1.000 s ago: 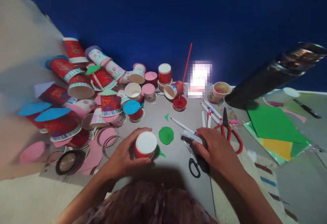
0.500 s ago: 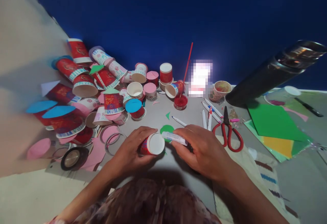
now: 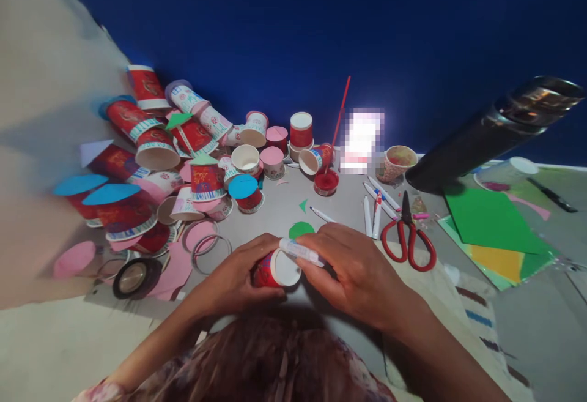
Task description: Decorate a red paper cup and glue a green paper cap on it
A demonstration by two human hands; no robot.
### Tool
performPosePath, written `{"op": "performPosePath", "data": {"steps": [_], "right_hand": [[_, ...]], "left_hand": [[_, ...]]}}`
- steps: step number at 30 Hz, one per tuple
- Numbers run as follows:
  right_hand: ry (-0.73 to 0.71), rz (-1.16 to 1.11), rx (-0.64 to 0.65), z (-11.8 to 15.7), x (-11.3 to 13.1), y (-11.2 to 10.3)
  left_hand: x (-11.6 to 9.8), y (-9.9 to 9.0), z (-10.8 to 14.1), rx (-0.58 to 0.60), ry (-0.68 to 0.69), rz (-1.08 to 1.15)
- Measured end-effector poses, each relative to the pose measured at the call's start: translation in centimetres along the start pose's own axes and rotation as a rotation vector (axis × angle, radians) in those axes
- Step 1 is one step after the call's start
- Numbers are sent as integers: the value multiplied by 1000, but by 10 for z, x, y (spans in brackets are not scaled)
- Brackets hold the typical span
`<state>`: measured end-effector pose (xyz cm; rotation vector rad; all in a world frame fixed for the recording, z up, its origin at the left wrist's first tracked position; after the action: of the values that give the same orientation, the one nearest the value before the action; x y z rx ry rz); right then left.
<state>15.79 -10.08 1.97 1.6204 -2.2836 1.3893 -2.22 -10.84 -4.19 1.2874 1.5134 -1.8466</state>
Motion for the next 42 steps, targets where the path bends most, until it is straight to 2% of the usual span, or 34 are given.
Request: {"op": "performPosePath", "data": {"steps": [7,13,17,21,27,30,35,39,42], "right_hand": [[-32,-161,82,5,10,-5],[19,-18,68,1,4,-7],[66,81,65,2,-2,-12],[71,82,113,8,-4,-15],[68,40,174,11,8,-14],[132,-22,156,8,12,-13],[222,-134,49,2,10,-12],[180,-112,122,2,10,-9],[95,-91,197,6,12,-10]], "left_hand": [[4,2,0,46,-17,106],[1,3,-1,61,17,127],[-2,0,0,26,17,116],[-2,-3,1,-28,-5,99],[-1,-1,0,-56,-24,25],[-3,2,0,-63,6,-2],[-4,4,1,-47,24,-9],[-2,2,2,-57,30,46],[0,3,2,-38,29,75]]}}
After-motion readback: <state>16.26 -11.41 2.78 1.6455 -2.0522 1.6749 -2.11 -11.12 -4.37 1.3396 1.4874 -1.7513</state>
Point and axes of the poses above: each hand's wrist, its own z-axis away from the middle knuckle, its own y-axis out of the palm, x = y × z, the point moved 6 cm from there along -z, towards the middle knuckle, and after that the axes turned 11 degrees about -x, right-handed, at the moved point
